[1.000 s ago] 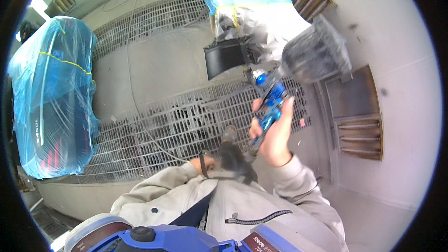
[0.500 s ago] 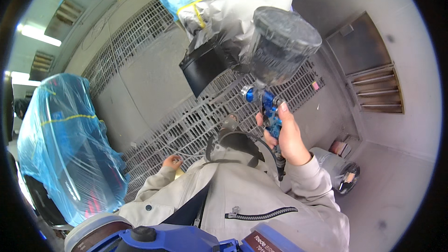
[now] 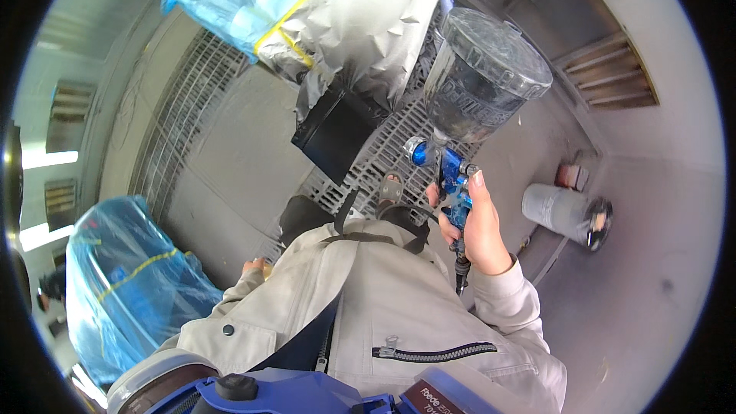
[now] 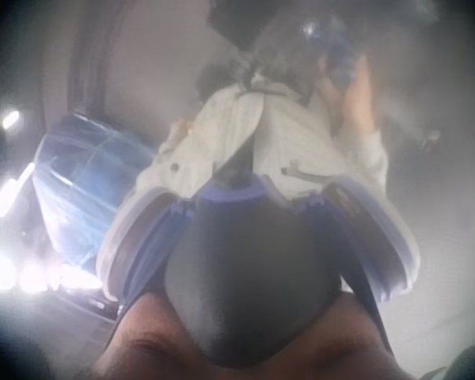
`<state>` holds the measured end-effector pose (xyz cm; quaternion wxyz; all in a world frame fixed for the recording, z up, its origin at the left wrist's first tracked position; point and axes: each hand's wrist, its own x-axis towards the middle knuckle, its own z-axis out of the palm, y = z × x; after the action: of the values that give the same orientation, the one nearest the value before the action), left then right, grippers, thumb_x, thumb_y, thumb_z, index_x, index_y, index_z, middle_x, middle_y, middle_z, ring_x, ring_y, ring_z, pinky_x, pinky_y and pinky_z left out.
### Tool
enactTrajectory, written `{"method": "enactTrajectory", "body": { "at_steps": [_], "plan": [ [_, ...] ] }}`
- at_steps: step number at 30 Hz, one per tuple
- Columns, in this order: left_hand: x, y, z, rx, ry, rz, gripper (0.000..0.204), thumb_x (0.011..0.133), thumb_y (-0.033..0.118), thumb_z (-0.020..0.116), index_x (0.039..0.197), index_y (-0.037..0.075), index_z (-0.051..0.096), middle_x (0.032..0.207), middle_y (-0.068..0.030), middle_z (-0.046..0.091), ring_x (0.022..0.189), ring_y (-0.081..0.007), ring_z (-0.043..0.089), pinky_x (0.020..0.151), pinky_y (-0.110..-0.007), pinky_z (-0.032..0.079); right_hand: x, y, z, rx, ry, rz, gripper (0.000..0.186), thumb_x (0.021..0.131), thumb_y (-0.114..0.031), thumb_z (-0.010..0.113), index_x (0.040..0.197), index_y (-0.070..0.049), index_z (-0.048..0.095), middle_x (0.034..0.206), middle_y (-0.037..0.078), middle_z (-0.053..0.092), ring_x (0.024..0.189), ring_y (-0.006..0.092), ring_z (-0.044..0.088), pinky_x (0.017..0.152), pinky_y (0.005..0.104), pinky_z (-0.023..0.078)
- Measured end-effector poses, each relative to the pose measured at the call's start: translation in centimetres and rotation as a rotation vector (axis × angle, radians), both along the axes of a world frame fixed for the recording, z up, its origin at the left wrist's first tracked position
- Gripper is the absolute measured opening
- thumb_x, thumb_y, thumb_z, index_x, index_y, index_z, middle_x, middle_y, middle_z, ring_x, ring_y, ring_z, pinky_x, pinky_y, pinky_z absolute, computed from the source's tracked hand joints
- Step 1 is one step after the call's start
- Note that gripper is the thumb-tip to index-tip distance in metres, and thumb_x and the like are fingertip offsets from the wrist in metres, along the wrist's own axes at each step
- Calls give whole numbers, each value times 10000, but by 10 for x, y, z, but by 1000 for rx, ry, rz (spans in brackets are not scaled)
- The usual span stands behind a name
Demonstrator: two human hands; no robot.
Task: The person wipes a car part with a cloth, then uses a spray gun to apply paint to the part. They continue wiping and spraying different sections of the part.
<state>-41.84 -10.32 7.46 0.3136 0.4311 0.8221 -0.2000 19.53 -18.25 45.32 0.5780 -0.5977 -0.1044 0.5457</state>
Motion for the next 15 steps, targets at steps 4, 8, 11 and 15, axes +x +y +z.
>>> {"method": "enactTrajectory", "body": {
  "at_steps": [4, 8, 11, 15],
  "plan": [
    [-26, 107, -33, -35, -85, -151, 778, 794, 508, 786, 1282, -90, 699, 1284, -309, 719, 1256, -434, 680, 1071, -471, 526, -51, 13, -2, -35, -4, -194, 723, 1116, -656, 300, 1292, -8, 568, 1004, 94, 662, 464, 84, 383, 428, 262, 374],
    [-68, 252, -68, -70, -152, -486, 771, 782, 468, 843, 1334, -52, 700, 1205, -262, 760, 1165, -391, 726, 1014, -454, 568, -133, 35, 3, -49, -113, -482, 805, 1073, -746, 256, 1208, -20, 576, 1012, 91, 637, 438, 88, 356, 409, 269, 338],
    [-93, 360, -84, -55, -385, -312, 584, 789, 340, 895, 1208, -37, 744, 1061, -182, 794, 958, -278, 758, 877, -423, 607, -184, 44, 18, 28, -19, -644, 771, 1101, -697, 263, 1154, 4, 581, 1013, 97, 664, 444, 97, 389, 426, 276, 366],
    [-91, 453, -78, 166, -684, -194, 400, 889, 260, 868, 1130, -34, 743, 1006, -116, 788, 883, -228, 739, 799, -406, 595, -238, 42, 31, -67, -204, -781, 793, 1089, -715, 260, 1170, 11, 568, 1009, 106, 659, 442, 97, 387, 427, 274, 363]
  ]
}}
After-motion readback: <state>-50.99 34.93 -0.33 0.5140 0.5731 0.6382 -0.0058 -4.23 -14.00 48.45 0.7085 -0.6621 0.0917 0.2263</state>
